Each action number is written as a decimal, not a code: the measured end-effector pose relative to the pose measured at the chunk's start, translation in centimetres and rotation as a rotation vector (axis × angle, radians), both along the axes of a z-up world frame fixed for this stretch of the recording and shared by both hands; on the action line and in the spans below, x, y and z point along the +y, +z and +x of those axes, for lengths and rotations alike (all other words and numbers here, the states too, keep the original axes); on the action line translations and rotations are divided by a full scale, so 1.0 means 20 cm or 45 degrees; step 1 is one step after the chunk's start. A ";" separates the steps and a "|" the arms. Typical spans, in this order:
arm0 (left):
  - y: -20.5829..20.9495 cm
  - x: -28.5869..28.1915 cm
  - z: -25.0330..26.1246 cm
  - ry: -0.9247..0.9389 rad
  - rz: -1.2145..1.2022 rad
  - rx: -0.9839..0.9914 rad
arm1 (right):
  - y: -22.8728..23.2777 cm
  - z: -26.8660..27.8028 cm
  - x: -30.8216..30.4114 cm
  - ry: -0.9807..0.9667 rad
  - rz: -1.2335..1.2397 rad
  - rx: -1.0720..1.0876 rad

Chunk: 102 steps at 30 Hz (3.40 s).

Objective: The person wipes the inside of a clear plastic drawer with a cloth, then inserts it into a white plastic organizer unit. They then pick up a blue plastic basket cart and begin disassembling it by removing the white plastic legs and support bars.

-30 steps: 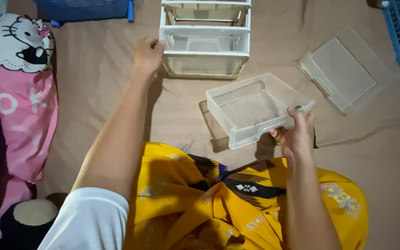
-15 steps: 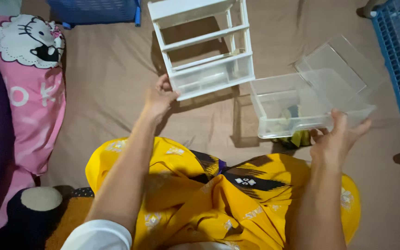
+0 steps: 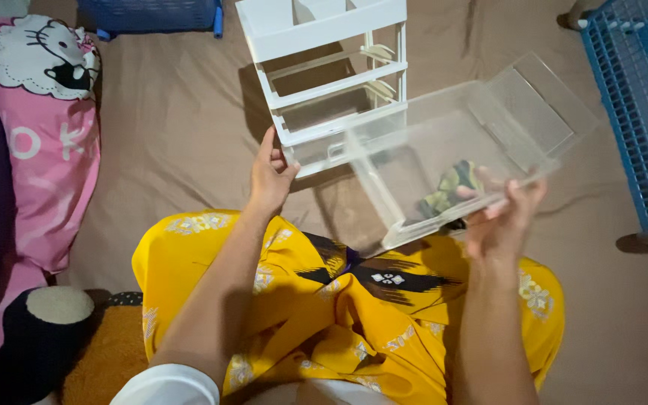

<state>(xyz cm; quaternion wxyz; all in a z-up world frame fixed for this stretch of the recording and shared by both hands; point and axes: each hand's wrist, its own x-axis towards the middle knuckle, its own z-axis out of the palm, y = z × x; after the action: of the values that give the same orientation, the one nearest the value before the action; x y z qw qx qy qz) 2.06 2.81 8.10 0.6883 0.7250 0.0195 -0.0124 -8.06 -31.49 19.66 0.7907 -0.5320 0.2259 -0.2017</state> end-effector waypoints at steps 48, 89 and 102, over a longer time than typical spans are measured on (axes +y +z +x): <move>-0.18 0.03 0.09 0.206 -0.214 -0.001 | -0.04 0.11 0.49 0.138 -0.090 0.149; 0.09 0.08 0.08 0.028 -0.486 0.464 | 0.02 0.12 0.44 0.238 -0.101 0.266; 0.11 0.07 0.08 0.027 -0.381 0.414 | 0.02 0.12 0.42 0.276 -0.006 0.171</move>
<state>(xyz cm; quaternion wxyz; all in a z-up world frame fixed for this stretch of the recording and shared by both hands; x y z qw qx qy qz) 3.60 4.19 10.33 0.7762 0.6030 0.1356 -0.1246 -5.57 -23.07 20.03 0.7898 -0.5674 0.2189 -0.0796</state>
